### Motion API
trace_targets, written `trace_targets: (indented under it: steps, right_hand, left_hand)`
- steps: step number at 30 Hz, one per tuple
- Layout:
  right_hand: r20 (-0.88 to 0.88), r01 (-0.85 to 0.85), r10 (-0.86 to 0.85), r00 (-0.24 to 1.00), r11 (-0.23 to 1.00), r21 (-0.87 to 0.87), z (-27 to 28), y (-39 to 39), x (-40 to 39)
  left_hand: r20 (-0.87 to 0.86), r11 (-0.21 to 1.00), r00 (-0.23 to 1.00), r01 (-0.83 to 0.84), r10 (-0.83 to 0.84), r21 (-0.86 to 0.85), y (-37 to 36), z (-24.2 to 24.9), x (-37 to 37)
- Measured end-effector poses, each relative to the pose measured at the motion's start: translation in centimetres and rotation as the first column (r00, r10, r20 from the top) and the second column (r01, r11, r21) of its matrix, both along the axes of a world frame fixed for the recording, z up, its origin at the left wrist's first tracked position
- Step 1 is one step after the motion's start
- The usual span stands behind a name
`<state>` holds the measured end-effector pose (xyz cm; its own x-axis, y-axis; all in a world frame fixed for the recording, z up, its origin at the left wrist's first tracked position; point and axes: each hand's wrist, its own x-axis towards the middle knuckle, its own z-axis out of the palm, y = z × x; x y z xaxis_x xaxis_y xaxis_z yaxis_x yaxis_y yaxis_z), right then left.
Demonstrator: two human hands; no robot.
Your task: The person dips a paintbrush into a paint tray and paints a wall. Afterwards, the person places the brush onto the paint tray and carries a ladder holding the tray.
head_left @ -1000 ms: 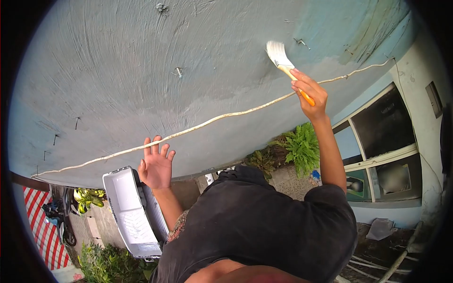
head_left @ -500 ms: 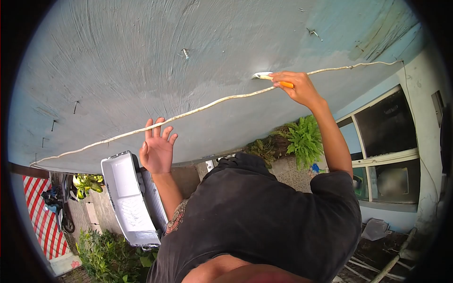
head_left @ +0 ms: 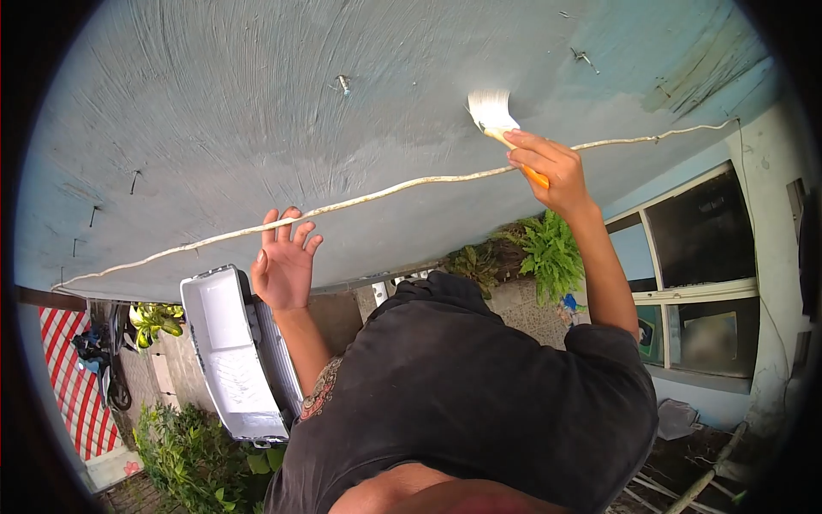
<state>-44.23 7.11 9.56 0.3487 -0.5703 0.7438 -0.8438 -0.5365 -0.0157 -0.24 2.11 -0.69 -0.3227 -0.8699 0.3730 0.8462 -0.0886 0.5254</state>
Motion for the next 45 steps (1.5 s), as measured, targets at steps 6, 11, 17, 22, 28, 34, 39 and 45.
trace_targets:
  steps: [6,11,17,22,28,34,39,45]
  right_hand:
    - [0.19,-0.091,-0.031,0.981,0.798,0.596,-1.8,-2.2,-0.1]
    - [0.096,-0.064,0.039,0.995,0.961,0.268,3.3,-2.9,0.6]
    - [-0.059,-0.089,0.069,0.996,0.882,-0.463,10.2,-1.7,1.4]
    - [-0.153,-0.081,0.055,0.987,0.983,-0.167,5.6,-2.1,4.2]
    - [-0.029,-0.052,0.085,0.996,0.804,0.593,2.2,-2.9,6.1]
    - [-0.028,-0.203,0.226,0.974,0.918,0.342,3.5,-6.7,6.3]
    - [-0.185,-0.24,0.192,0.964,0.928,-0.285,11.5,-4.3,7.9]
    - [-0.269,-0.246,0.167,0.949,0.924,-0.292,5.7,-5.0,10.4]
  left_hand:
    - [0.012,1.0,1.0,0.001,-0.001,0.014,0.1,0.0,-0.1]
    - [0.03,0.997,0.998,-0.059,0.057,0.049,0.3,0.4,-0.3]
    - [0.021,0.999,0.999,-0.04,0.04,0.025,0.6,0.5,-0.2]
    - [0.033,1.0,0.999,-0.029,0.029,0.004,0.4,0.5,-0.1]
    - [0.021,1.0,1.0,-0.006,0.007,-0.02,0.6,1.3,-0.3]
    - [0.038,0.999,0.999,-0.032,0.033,-0.022,0.6,0.9,-0.3]
    - [0.034,0.999,0.999,-0.019,0.02,-0.031,0.6,1.0,-0.2]
    - [0.046,0.999,0.999,-0.016,0.018,-0.038,0.5,1.2,-0.2]
